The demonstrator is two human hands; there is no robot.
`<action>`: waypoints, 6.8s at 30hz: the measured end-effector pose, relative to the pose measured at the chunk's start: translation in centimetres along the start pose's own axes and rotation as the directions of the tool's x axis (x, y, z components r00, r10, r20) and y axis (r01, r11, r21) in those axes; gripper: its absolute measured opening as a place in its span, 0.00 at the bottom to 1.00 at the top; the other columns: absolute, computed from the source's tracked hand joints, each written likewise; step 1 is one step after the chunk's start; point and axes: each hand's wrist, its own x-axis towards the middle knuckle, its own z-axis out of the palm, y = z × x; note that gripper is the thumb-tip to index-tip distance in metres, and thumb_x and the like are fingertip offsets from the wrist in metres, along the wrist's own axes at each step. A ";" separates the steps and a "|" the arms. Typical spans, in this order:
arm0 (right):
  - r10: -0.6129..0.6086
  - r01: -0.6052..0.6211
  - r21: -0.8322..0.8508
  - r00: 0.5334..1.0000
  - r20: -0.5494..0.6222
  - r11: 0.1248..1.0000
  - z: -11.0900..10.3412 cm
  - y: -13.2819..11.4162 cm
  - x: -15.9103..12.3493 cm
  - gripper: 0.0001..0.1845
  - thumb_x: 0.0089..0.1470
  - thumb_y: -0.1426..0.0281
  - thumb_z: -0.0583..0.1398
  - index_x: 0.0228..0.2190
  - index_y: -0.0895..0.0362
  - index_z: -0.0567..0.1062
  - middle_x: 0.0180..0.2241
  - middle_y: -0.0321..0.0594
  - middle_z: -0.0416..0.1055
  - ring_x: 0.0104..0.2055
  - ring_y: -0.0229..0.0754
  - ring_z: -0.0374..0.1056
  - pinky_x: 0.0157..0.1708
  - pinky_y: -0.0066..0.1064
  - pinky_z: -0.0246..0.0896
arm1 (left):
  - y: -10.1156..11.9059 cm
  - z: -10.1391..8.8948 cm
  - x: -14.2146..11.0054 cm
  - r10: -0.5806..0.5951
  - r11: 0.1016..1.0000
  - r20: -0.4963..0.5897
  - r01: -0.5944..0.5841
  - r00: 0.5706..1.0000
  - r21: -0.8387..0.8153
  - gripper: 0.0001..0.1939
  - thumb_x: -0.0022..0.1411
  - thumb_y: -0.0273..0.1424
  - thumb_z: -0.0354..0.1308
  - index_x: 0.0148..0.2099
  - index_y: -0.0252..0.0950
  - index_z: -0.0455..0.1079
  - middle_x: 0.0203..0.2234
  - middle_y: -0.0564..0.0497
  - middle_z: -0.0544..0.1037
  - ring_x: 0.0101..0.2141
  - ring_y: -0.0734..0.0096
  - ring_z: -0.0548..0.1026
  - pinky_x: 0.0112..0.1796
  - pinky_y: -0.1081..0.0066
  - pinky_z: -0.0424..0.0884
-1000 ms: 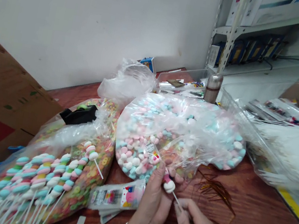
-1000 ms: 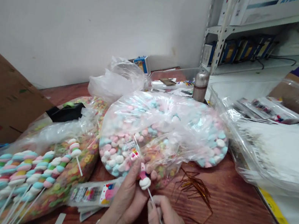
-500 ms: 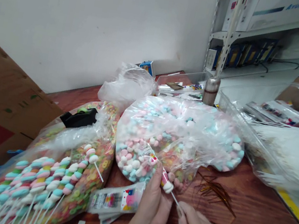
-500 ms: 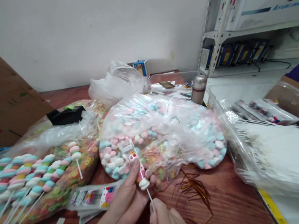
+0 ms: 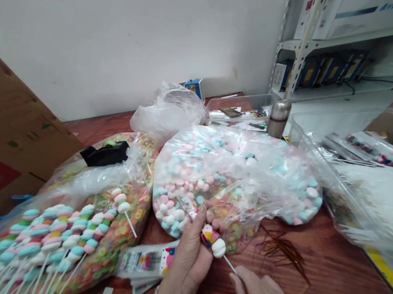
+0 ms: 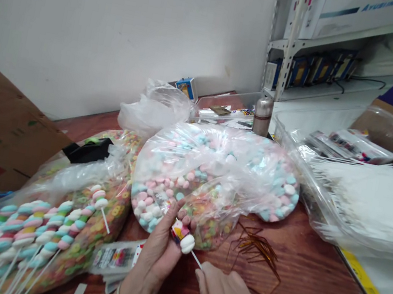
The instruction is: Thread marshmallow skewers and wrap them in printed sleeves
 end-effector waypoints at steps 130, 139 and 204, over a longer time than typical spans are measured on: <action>0.653 -0.593 0.688 0.723 0.225 0.419 2.6 -1.5 0.9 0.20 0.59 0.50 0.56 0.34 0.54 0.69 0.29 0.36 0.69 0.32 0.40 0.66 0.34 0.29 0.64 | -6.1 -3.6 -3.9 -0.093 0.908 0.108 0.040 0.990 0.418 0.20 0.60 0.42 0.61 0.48 0.35 0.79 0.47 0.41 0.79 0.53 0.53 0.70 0.57 0.60 0.60; 0.557 -0.624 0.777 0.616 0.557 -0.087 2.1 -2.8 1.7 0.21 0.57 0.49 0.59 0.28 0.54 0.64 0.16 0.19 0.43 0.15 0.28 0.32 0.12 0.21 0.35 | -4.6 -4.2 -4.6 -0.174 0.933 0.179 0.104 0.968 0.343 0.18 0.59 0.39 0.62 0.47 0.33 0.79 0.37 0.42 0.81 0.47 0.54 0.75 0.50 0.61 0.66; 0.445 -0.435 0.338 0.894 0.052 0.834 -1.0 -1.3 1.7 0.05 0.61 0.67 0.55 0.35 0.54 0.69 0.33 0.39 0.75 0.34 0.42 0.73 0.35 0.32 0.68 | -5.4 -3.7 -4.2 -0.120 0.876 0.224 -0.004 0.967 0.482 0.09 0.60 0.34 0.62 0.37 0.33 0.69 0.21 0.58 0.64 0.19 0.83 0.56 0.22 0.79 0.54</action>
